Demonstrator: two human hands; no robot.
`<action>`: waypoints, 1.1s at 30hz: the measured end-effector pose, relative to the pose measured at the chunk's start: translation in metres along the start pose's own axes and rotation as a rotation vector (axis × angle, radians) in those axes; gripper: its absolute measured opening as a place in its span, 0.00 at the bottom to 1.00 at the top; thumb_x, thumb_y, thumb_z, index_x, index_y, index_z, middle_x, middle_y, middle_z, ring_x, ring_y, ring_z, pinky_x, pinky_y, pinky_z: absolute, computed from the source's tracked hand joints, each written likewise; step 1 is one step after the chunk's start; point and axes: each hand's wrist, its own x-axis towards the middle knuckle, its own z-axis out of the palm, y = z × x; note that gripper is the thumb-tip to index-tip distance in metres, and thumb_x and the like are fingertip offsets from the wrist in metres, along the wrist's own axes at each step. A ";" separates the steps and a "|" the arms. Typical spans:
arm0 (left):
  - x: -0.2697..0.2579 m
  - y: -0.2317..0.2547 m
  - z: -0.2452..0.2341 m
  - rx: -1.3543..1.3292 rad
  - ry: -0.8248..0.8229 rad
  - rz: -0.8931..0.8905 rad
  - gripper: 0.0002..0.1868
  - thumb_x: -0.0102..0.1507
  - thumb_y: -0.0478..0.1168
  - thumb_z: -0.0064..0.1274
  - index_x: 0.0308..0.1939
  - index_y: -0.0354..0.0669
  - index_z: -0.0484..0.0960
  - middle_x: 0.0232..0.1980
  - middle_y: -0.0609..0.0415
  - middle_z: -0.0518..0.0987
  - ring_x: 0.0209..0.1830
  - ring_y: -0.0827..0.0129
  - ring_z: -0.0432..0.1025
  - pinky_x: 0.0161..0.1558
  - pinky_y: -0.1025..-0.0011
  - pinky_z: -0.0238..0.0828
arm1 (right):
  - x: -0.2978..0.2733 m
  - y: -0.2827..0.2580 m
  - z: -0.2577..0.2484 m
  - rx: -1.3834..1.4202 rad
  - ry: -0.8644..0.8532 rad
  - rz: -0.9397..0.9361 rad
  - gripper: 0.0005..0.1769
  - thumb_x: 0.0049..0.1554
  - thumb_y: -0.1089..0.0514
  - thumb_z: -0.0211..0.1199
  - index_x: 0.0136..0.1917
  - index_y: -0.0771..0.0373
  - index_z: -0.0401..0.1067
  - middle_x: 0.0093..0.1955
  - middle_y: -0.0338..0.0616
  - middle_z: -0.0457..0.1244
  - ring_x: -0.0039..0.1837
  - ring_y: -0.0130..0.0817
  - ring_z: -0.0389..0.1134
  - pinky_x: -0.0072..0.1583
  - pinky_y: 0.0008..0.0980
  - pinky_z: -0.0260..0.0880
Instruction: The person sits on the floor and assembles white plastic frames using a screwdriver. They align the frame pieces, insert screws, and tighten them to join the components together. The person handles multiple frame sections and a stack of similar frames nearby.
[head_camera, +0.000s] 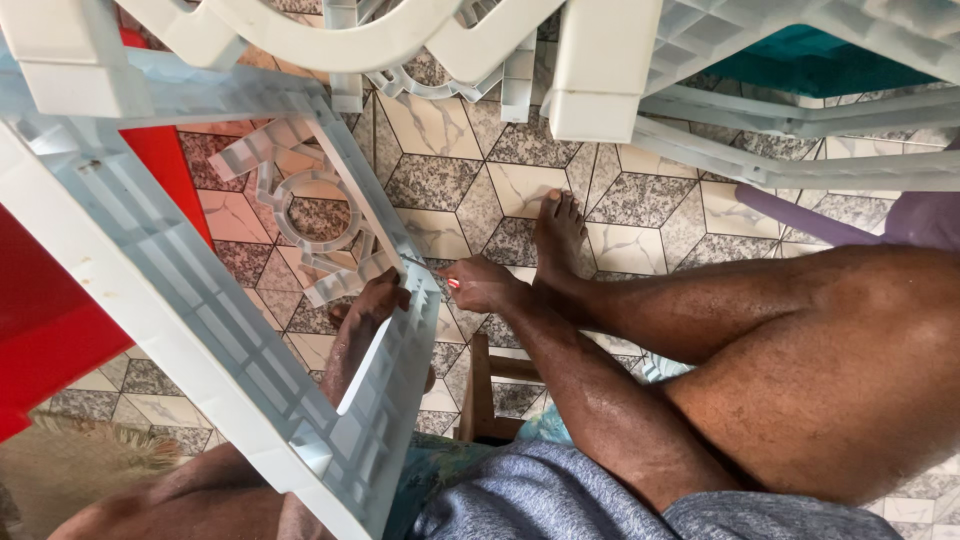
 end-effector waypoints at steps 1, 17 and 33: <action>0.006 -0.005 -0.002 -0.006 -0.012 0.015 0.45 0.53 0.67 0.64 0.57 0.31 0.74 0.40 0.49 0.77 0.30 0.69 0.71 0.30 0.74 0.71 | 0.004 0.000 0.003 0.018 -0.041 0.099 0.29 0.57 0.60 0.57 0.71 0.43 0.71 0.43 0.47 0.71 0.41 0.41 0.72 0.46 0.40 0.77; 0.082 -0.088 -0.027 -0.298 -0.321 0.281 0.59 0.46 0.77 0.65 0.61 0.29 0.70 0.39 0.52 0.76 0.28 0.72 0.70 0.30 0.75 0.69 | 0.027 -0.016 -0.031 -0.275 -0.030 -0.029 0.17 0.55 0.63 0.57 0.54 0.56 0.81 0.44 0.54 0.71 0.44 0.48 0.74 0.47 0.47 0.76; 0.082 -0.093 -0.017 -0.068 -0.016 -0.004 0.16 0.55 0.30 0.53 0.47 0.26 0.75 0.32 0.50 0.75 0.26 0.61 0.67 0.25 0.63 0.62 | 0.040 -0.027 -0.011 -0.411 -0.136 0.063 0.09 0.54 0.60 0.64 0.48 0.66 0.78 0.49 0.53 0.70 0.51 0.46 0.74 0.49 0.45 0.76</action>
